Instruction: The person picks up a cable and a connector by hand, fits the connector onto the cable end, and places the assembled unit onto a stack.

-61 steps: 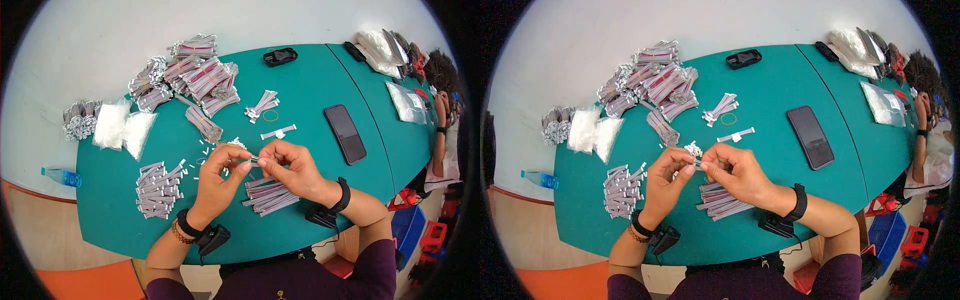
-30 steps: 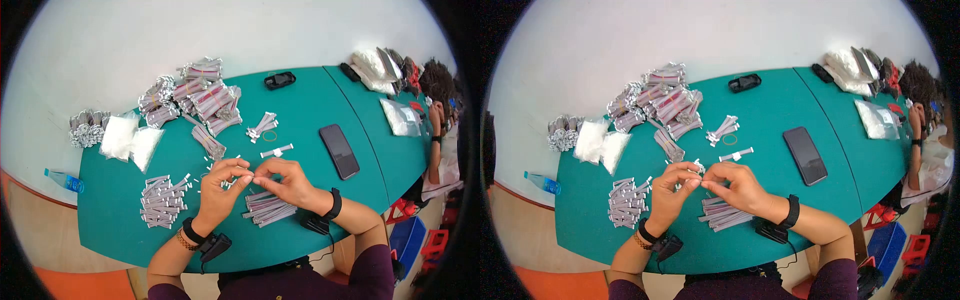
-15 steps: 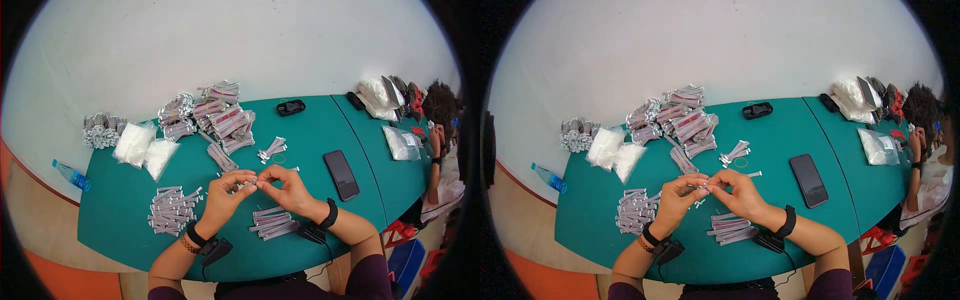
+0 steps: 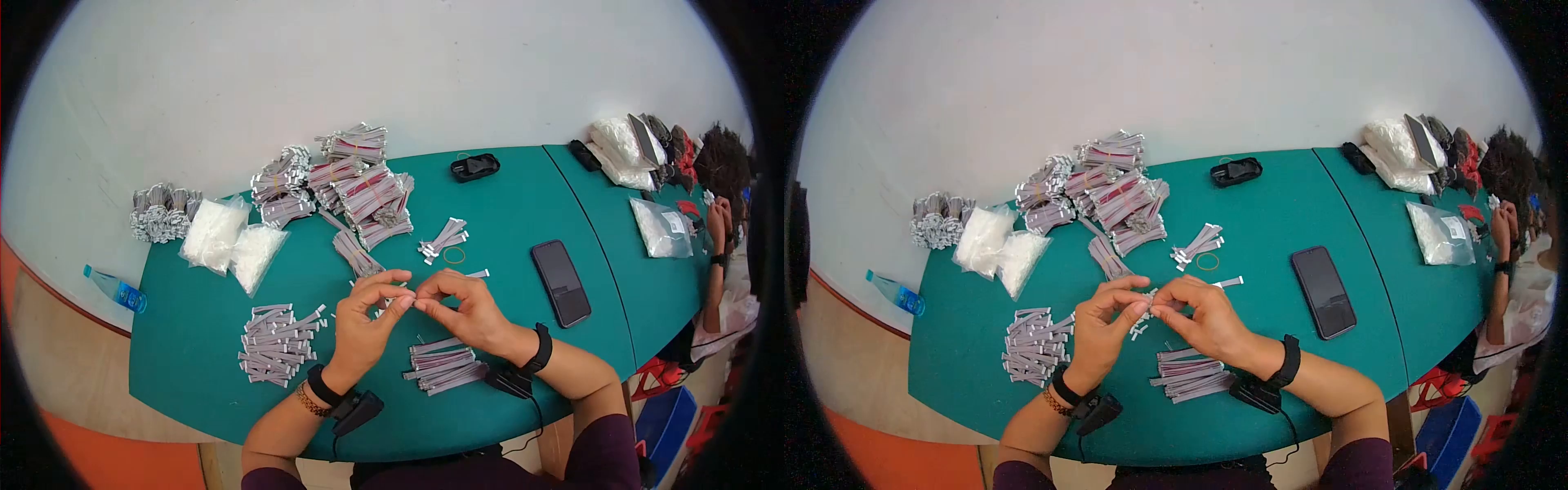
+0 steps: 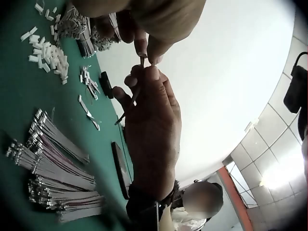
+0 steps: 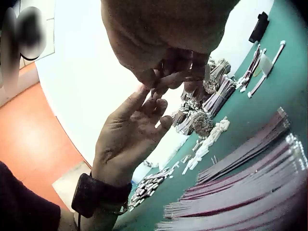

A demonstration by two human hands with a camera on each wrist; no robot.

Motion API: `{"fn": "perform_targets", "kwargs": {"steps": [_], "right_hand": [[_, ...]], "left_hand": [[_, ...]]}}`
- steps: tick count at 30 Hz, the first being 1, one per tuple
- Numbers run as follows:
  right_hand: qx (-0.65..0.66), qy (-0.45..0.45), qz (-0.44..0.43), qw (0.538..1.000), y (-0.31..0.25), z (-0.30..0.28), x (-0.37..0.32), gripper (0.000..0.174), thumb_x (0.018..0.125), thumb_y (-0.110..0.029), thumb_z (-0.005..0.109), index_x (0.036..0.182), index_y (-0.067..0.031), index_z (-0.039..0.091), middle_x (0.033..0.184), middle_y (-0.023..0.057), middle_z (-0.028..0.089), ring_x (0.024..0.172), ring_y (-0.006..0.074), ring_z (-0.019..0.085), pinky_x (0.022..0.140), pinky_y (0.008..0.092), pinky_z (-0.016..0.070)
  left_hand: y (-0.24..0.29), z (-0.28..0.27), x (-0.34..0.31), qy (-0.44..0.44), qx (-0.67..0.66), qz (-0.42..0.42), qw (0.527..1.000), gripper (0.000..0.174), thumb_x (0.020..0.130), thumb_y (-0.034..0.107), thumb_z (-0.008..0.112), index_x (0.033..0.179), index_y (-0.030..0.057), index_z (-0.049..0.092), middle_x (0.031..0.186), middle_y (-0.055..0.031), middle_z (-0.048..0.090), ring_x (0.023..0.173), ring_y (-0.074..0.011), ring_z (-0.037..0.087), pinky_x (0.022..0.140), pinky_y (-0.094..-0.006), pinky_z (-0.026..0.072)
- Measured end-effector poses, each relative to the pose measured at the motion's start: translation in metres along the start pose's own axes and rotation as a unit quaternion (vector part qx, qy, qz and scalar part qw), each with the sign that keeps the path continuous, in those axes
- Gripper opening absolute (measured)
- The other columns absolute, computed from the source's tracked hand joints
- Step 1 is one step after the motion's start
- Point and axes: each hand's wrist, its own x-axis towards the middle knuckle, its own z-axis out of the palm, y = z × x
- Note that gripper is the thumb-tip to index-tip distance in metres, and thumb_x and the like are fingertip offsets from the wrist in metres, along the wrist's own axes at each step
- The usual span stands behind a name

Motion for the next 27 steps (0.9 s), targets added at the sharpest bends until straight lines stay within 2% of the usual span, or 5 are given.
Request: {"fn": "perform_targets", "kwargs": {"steps": [2, 11, 17, 20, 27], "right_hand": [[0.016, -0.001, 0.028, 0.999, 0.0, 0.001, -0.001, 0.012, 0.082, -0.009, 0.066, 0.088, -0.0004, 0.062, 0.079, 0.0072, 0.059, 0.075, 0.0149, 0.056, 0.065, 0.028, 0.0446], [0.107, 0.001, 0.046, 0.993, 0.005, 0.006, -0.004, 0.01, 0.085, -0.007, 0.063, 0.09, 0.0, 0.061, 0.085, 0.0048, 0.058, 0.079, 0.0111, 0.054, 0.07, 0.0257, 0.0438], [0.065, 0.003, 0.049, 0.997, -0.001, 0.004, -0.004, 0.009, 0.085, -0.008, 0.063, 0.089, 0.0, 0.06, 0.083, 0.0048, 0.057, 0.078, 0.0111, 0.054, 0.069, 0.0254, 0.0439], [0.082, 0.019, 0.038, 0.996, 0.0, 0.003, -0.004, 0.01, 0.085, -0.009, 0.063, 0.089, -0.0001, 0.06, 0.083, 0.0045, 0.058, 0.076, 0.0105, 0.053, 0.068, 0.0253, 0.0433], [0.088, 0.018, 0.078, 0.993, 0.002, 0.0, -0.003, 0.009, 0.085, -0.008, 0.063, 0.087, -0.0002, 0.06, 0.082, 0.0037, 0.059, 0.075, 0.009, 0.052, 0.067, 0.0244, 0.0422]], "left_hand": [[-0.003, 0.004, -0.001, 0.026, 0.01, 0.033, 0.999, 0.01, 0.079, 0.011, 0.069, 0.089, 0.0068, 0.07, 0.108, -0.0065, 0.064, 0.088, -0.0141, 0.053, 0.07, -0.0255, 0.0406], [-0.002, 0.004, -0.002, 0.038, 0.086, 0.1, 0.991, 0.01, 0.079, 0.011, 0.069, 0.088, 0.0068, 0.07, 0.11, -0.0077, 0.064, 0.089, -0.015, 0.053, 0.072, -0.0264, 0.0411], [-0.008, 0.006, -0.005, 0.026, 0.019, 0.06, 0.998, 0.012, 0.081, 0.01, 0.067, 0.093, 0.0061, 0.069, 0.109, -0.0087, 0.064, 0.087, -0.0134, 0.053, 0.072, -0.0245, 0.0415], [-0.001, 0.01, -0.002, 0.024, -0.106, -0.005, 0.994, 0.019, 0.087, 0.015, 0.063, 0.103, 0.0039, 0.064, 0.103, -0.0073, 0.064, 0.083, -0.0094, 0.053, 0.068, -0.0212, 0.0409], [-0.01, -0.002, -0.002, -0.069, -0.15, -0.14, 0.976, 0.018, 0.095, 0.021, 0.051, 0.093, 0.0033, 0.055, 0.081, -0.0015, 0.056, 0.07, -0.0064, 0.048, 0.062, -0.0213, 0.04]]}}
